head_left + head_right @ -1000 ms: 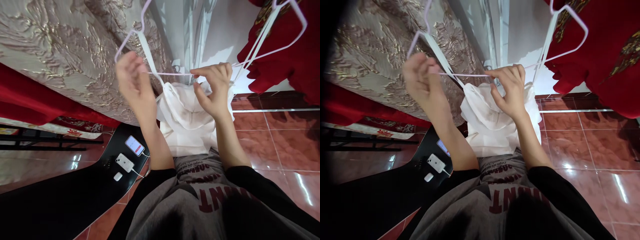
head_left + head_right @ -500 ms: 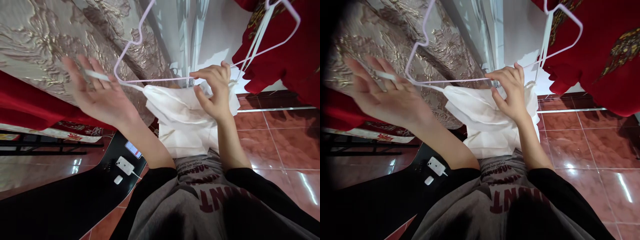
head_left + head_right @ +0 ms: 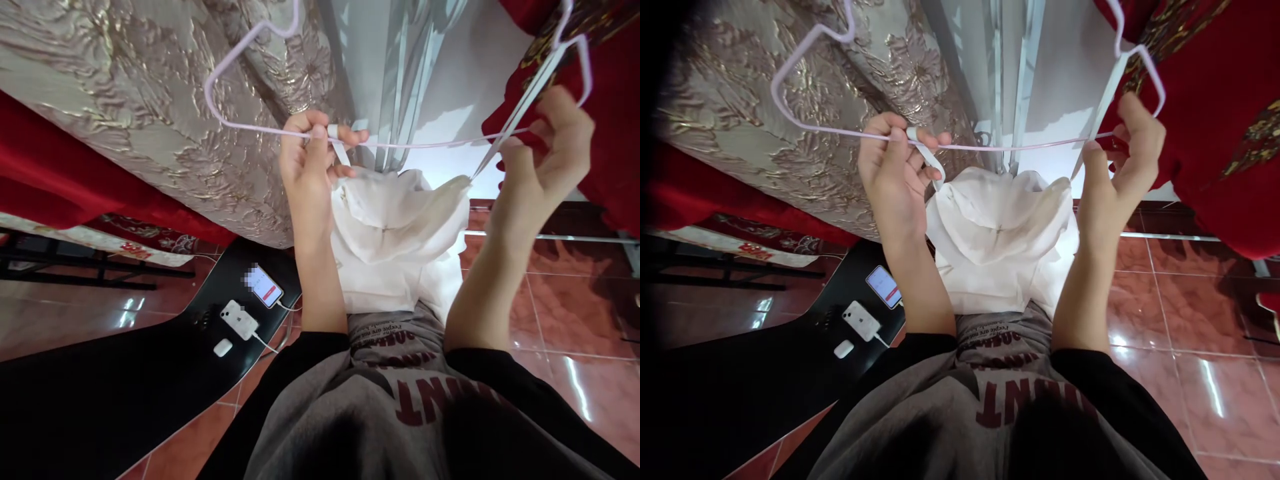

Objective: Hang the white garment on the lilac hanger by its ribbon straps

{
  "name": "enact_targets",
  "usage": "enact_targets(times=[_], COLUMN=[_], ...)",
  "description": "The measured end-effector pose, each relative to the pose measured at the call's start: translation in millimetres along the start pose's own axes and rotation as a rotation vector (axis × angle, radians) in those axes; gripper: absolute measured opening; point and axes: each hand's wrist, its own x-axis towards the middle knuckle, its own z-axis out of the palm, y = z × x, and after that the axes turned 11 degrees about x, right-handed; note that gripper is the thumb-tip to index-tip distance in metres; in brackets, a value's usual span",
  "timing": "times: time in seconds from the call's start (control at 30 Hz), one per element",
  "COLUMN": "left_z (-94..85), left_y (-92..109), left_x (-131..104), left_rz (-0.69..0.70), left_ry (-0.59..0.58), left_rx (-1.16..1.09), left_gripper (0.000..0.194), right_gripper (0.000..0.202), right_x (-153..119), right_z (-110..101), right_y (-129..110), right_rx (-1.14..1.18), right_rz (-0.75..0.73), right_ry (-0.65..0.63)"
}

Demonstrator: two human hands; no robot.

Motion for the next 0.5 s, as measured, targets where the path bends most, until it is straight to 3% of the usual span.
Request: enact_targets(times=[0.07, 0.13, 0.3, 0.5], left_z=[-3.0, -4.3, -4.7, -4.5], left_y=[1, 2, 3, 3], left_x=[1, 1, 2, 3], left_rz=[0.003, 0.0, 0.009, -0.025], left_ry=[0.031, 0.037, 0.003, 0.013], left_rx=[0.029, 0.047, -0.019, -0.026], left_gripper=[0.026, 0.026, 0.027, 0.032], right_gripper=[0.031, 0.028, 0.02, 0.026], right_x=[13, 23, 44, 51], right_z=[-7, -8, 4, 3], right_y=[-1, -11, -36, -30], right_rx=[-0.035, 0.014, 0.095, 0.125], right_rz=[0.103, 0.097, -0.026, -0.003], right_ry=[-0.169, -0.261, -0.274, -0.273])
